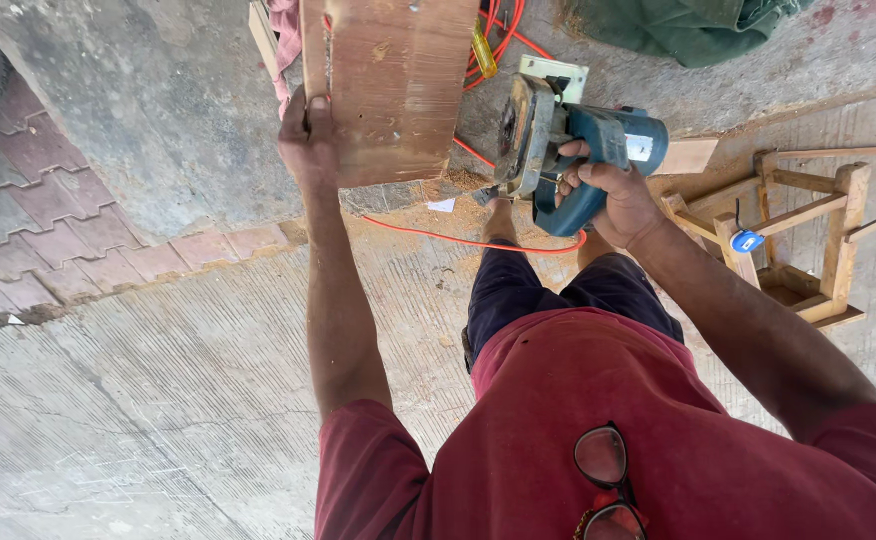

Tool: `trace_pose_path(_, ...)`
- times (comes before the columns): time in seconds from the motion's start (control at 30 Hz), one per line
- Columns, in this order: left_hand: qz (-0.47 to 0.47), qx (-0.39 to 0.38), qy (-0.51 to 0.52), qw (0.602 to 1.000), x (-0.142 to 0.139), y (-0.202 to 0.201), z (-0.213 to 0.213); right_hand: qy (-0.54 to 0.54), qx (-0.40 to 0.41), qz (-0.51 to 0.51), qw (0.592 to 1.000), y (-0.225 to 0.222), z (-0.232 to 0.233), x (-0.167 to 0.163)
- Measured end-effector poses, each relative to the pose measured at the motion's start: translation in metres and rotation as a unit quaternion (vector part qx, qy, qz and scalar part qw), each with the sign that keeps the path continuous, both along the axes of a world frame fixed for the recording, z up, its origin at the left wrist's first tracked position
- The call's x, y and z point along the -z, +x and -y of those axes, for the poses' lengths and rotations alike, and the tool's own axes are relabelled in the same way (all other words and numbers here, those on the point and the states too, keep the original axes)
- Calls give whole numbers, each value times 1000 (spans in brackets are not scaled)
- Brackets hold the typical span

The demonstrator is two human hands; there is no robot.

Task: The person sits with a wooden board across their lap and drives screws into it using a yellow-handled screwdriver. They then pick up a circular saw, position the board on the ground, and cut along the board, before picking at the cut edge and fasteners by hand.

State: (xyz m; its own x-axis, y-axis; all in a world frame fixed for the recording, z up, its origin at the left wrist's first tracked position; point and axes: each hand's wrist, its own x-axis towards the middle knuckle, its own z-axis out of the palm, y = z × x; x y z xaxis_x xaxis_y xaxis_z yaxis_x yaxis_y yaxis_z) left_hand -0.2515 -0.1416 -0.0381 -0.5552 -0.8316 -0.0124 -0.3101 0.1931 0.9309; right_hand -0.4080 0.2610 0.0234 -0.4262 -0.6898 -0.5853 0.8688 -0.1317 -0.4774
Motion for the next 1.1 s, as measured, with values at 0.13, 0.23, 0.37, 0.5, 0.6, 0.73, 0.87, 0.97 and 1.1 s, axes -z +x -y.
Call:
trace_pose_path(0.13, -19, -92, 33, 995, -11, 35, -8, -82, -7, 55, 995, -22, 13, 14)
trace_pose_path(0.23, -72, -136, 25, 988, -26, 53, -16, -214, -20, 45, 976, -50, 11, 28)
trace_pose_path(0.37, -128, -152, 41, 979, -39, 62, -37, -295, 56, 122, 946, -76, 6, 61)
trace_pose_path(0.5, -134, -131, 58, 981, -38, 46, -70, -302, 130, 155, 931, -95, -4, 91)
trace_pose_path(0.6, -126, -111, 74, 983, -39, 32, -86, -253, 184, 164, 935, -115, -6, 101)
trace_pose_path(0.73, -116, -92, 65, 987, -42, 16, -82, -209, 175, 188, 944, -138, 0, 99)
trace_pose_path(0.87, -101, -102, 75, 987, -46, 19, -78, -174, 186, 202, 945, -148, 5, 94)
trace_pose_path(0.97, -121, -100, 89, 984, -45, 23, -82, -129, 204, 231, 942, -151, 5, 91)
trace_pose_path(1.1, -146, -110, 90, 979, -38, 20, -86, 4, 250, 198, 948, -148, 7, 86)
